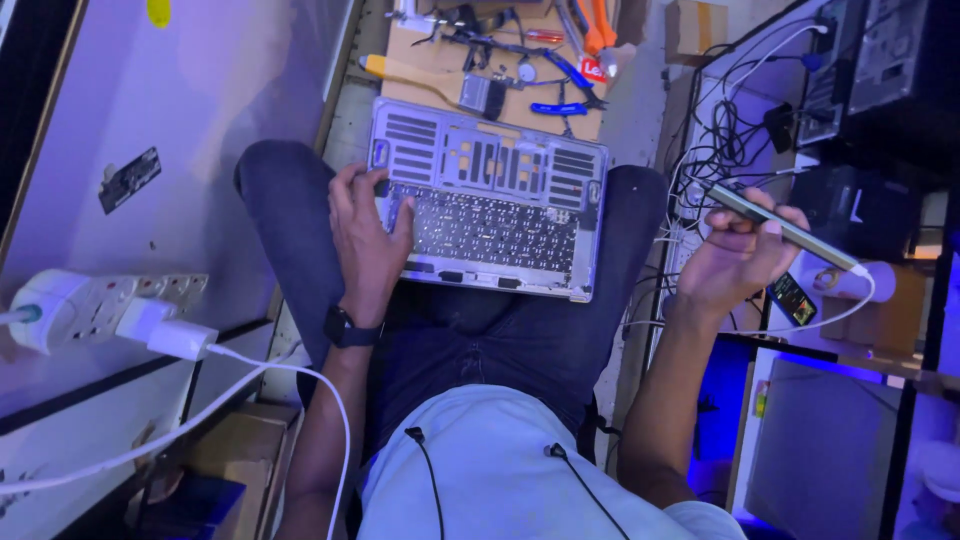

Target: Repairing a laptop keyboard by removing screws with an electric screwdriver and repositioning the assembly.

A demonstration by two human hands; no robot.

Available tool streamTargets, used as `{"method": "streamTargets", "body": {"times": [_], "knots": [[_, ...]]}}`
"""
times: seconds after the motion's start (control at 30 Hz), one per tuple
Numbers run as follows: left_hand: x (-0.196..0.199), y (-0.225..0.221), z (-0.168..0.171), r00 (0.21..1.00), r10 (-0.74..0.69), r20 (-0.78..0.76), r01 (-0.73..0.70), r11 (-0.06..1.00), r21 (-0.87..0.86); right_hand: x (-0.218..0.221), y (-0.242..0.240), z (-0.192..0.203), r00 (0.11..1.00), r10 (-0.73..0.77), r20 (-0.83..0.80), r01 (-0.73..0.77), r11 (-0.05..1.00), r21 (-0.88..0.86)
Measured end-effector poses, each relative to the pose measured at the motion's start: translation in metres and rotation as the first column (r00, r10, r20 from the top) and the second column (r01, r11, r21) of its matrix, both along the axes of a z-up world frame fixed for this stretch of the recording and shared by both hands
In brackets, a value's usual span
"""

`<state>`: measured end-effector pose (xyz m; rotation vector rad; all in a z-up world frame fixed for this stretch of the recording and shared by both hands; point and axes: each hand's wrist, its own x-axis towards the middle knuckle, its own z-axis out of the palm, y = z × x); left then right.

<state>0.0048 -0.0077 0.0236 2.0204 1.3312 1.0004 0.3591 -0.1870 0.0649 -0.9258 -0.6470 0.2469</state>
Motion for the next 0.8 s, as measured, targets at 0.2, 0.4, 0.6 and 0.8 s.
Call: {"method": "streamTargets", "body": {"times": [0.2, 0.4, 0.6, 0.8], "knots": [[0.003, -0.002, 0.008, 0.998, -0.029, -0.051, 0.031, 0.999, 0.034, 0.034, -0.028, 0.002, 0.984, -0.164, -0.074, 0.168, 0.984, 0.057], [0.006, 0.000, 0.019, 0.994, -0.066, -0.082, 0.064, 0.998, -0.020, 0.054, -0.044, -0.027, 0.933, -0.273, -0.234, 0.282, 0.960, 0.004], [0.011, -0.002, 0.028, 0.983, -0.067, -0.169, 0.027, 0.973, -0.229, 0.063, -0.056, -0.076, 0.978, -0.188, 0.088, 0.201, 0.965, -0.171], [0.002, 0.001, -0.011, 0.985, 0.125, -0.116, -0.157, 0.932, -0.325, 0.089, -0.126, -0.125, 0.904, -0.416, -0.102, 0.380, 0.888, -0.258]]}}
